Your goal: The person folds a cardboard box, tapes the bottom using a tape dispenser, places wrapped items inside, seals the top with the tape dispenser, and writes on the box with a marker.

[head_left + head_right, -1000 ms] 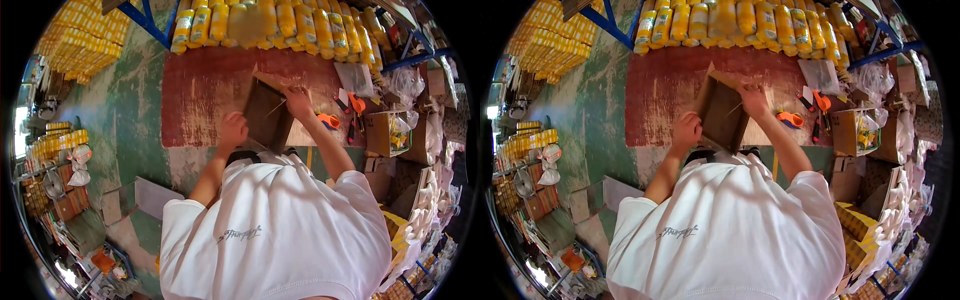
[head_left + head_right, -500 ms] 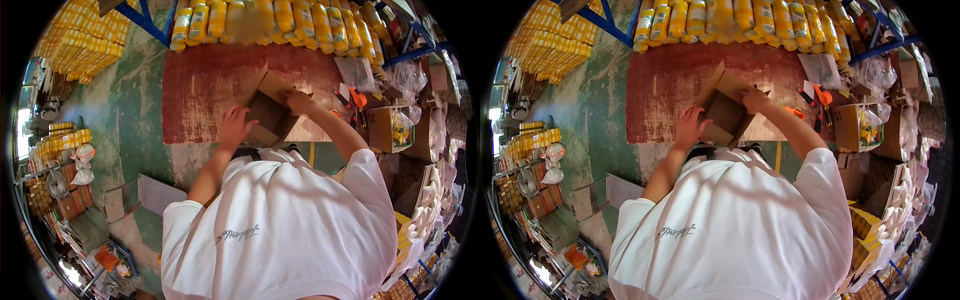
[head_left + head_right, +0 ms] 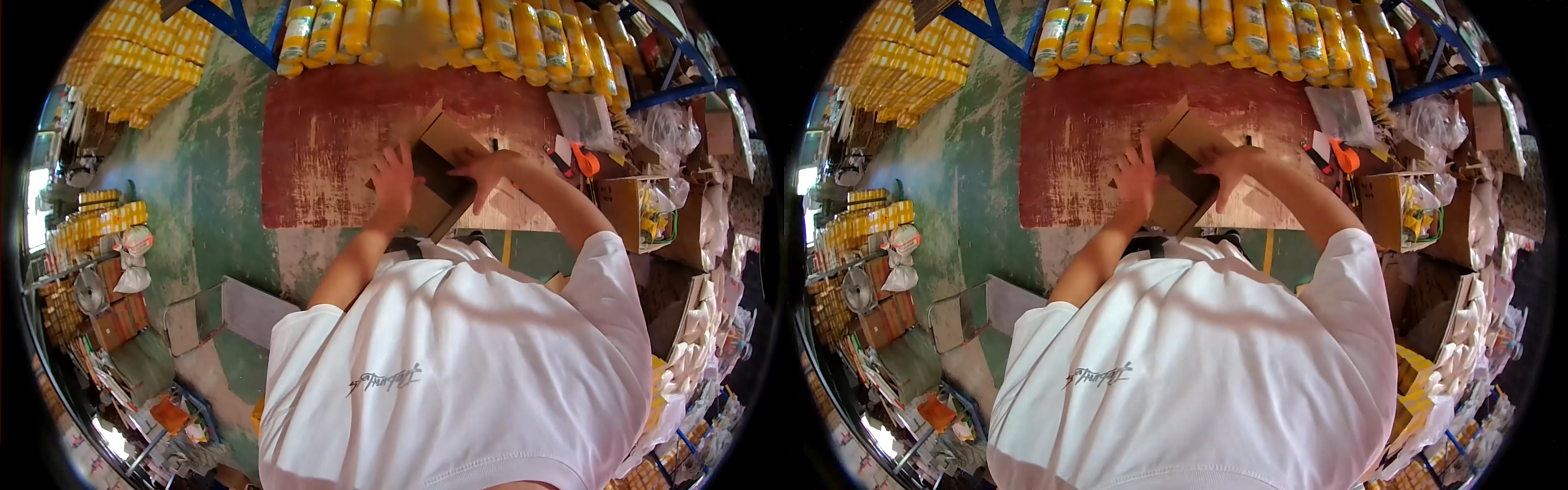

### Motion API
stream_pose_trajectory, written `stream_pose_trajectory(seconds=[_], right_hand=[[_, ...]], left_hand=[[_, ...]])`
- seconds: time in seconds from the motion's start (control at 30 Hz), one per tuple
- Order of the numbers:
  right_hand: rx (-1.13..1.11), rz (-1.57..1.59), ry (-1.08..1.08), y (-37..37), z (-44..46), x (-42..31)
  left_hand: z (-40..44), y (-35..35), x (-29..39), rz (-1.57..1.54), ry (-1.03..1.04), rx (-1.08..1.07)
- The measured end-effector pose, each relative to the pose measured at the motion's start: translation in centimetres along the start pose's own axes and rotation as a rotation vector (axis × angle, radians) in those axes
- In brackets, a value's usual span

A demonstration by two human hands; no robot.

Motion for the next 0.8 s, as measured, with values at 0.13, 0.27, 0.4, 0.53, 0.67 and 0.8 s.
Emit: stream_pose_trajectory(seconds=[0.13, 0.27, 0.4, 0.53, 0.67, 0.8], right_hand=[[0.097, -0.031, -0.006, -0.1, 1.1, -0.2], [0.294, 0.095, -0.078, -1.2, 0.5, 0.0], [0.328, 0.253, 0.169, -2.9, -1.9, -1.3], [0.533, 0.131, 0.334, -3.4, -1.5, -0.9], [0.887, -0.026, 0.389, -0.9, 1.4, -0.6], [1.136, 0.198, 0.496, 0.9, 1.8, -0.4]], left_hand=[[-0.5, 1.4, 0.5, 0.046, 0.05, 0.148], [-1.4, 0.1, 0.5, -0.099, 0.159, 0.032], [-3.9, 1.2, -0.1, -0.415, 0.46, -0.161], [-4.6, 3.0, -2.1, -0.597, 0.414, 0.133], [-4.1, 3.9, -5.2, -0.933, 0.287, 0.087], [-3.6, 3.6, -6.5, -0.799, 0.208, 0.035]])
Point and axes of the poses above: each hand's wrist, its own z-axis towards the middle knuckle, its own y-axis out of the palm, x = y × z, the point moved 6 cm from there along z, towards the middle knuckle, and after that the axes turned 7 degrees about -z, right-handed, at the moved point
